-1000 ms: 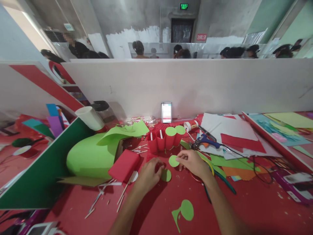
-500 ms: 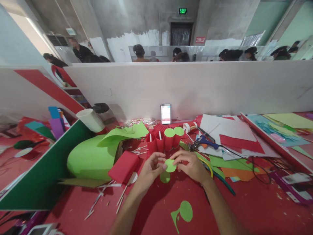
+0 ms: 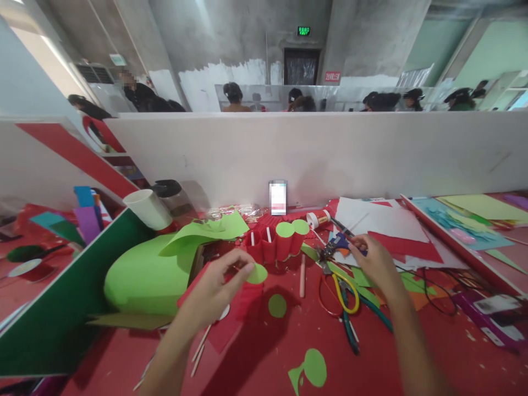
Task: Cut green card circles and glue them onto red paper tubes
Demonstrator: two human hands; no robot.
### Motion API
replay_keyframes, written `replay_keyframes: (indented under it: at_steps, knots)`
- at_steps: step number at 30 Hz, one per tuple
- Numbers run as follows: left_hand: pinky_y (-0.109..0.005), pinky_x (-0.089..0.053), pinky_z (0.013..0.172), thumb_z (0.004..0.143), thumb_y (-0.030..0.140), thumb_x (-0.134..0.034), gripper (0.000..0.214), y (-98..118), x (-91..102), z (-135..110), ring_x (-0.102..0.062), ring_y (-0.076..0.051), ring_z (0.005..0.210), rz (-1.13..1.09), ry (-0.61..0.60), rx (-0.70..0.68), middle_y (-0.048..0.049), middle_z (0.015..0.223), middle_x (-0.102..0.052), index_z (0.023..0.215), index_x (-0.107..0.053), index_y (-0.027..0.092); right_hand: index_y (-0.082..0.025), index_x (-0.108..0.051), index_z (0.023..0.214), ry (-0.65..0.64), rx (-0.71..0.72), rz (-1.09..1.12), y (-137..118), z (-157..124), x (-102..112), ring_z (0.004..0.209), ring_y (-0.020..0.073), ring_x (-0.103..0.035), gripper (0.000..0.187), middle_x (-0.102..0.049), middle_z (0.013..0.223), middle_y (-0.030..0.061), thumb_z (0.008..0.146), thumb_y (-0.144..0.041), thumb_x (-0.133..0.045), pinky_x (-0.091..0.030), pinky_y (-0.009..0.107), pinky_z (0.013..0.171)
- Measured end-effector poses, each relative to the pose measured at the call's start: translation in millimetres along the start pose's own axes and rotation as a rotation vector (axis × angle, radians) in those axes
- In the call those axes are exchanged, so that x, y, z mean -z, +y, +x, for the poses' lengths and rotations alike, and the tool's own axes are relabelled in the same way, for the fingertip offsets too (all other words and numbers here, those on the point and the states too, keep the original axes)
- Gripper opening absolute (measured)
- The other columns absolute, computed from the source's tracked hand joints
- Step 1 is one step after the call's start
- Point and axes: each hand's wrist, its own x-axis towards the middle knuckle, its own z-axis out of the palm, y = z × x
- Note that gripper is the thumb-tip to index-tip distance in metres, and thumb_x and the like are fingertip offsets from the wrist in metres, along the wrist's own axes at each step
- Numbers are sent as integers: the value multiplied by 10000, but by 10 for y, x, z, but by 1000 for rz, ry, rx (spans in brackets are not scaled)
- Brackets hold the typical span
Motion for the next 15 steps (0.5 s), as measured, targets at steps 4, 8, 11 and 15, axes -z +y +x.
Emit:
replay_keyframes:
  at_steps: [4,8,11,15]
  knots:
    - [-253,-414,599,941,522,-525,343,103,316,310,-534,-169,645,221,-38,-58,-8,734,-603,809,-618,220,-178,-629,1005,-125,-22,-325,156,178,45,945,318,-678,331,-725,981,158,873,-479,-588,-455,363,740]
    - [-262,-384,567,939,577,-464,393,198,437,627,-509,-168,612,421,-106,-18,1,717,-584,841,-604,223,-193,-664,939,-219,-34,-376,91,296,-22,907,335,-694,363,-749,941,143,855,-544,-618,-420,348,690]
    - [-289,-412,625,945,583,-430,402,272,449,771,-541,-186,677,541,-186,17,-11,796,-623,897,-598,222,-199,-687,900,-274,-19,-346,78,338,-74,892,326,-703,362,-766,934,139,853,-553,-626,-420,334,677]
    - [-308,-427,676,956,583,-393,402,269,438,854,-561,-201,734,550,-235,20,-12,811,-617,883,-556,223,-193,-689,896,-328,0,-269,91,342,-42,900,317,-710,384,-770,959,143,912,-549,-545,-454,337,709]
